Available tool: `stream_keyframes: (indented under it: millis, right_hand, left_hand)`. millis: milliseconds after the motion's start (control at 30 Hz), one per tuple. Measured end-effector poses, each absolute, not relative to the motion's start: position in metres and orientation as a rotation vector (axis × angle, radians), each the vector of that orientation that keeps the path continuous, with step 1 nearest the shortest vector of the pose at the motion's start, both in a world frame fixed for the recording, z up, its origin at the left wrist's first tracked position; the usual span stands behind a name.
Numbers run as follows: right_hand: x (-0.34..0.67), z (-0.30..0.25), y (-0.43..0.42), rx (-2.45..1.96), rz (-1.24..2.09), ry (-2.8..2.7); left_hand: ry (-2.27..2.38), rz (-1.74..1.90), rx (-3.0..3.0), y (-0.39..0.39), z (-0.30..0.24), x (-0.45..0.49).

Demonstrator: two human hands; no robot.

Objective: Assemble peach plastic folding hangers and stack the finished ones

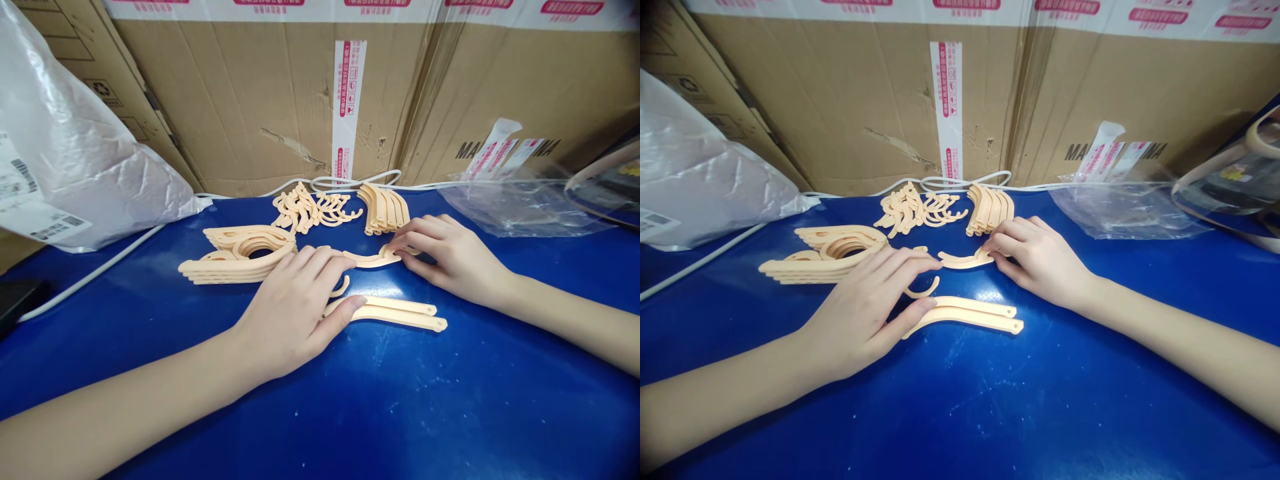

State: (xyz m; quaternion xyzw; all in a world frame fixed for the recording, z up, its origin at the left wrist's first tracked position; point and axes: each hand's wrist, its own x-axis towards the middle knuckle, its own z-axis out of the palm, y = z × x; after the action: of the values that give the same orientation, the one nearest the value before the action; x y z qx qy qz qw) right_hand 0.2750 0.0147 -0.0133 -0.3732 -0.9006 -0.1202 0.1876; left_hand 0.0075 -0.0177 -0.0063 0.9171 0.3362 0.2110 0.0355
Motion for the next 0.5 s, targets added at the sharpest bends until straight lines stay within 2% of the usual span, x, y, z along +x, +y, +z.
stream_keyframes:
  millis: [233,500]
  right_hand:
    - [0.2719,-0.0104,0.0127,-1.023,-0.358,-2.54]
    - [0.2709,-0.0101,0.0125,-1.0,-0.259,-2.55]
  left_hand:
    - [1.052,0.428,2.822,-0.0133,-0.009,0.0081]
    - [1.06,0.45,2.823,-0.0139,-0.0102,0.0078]
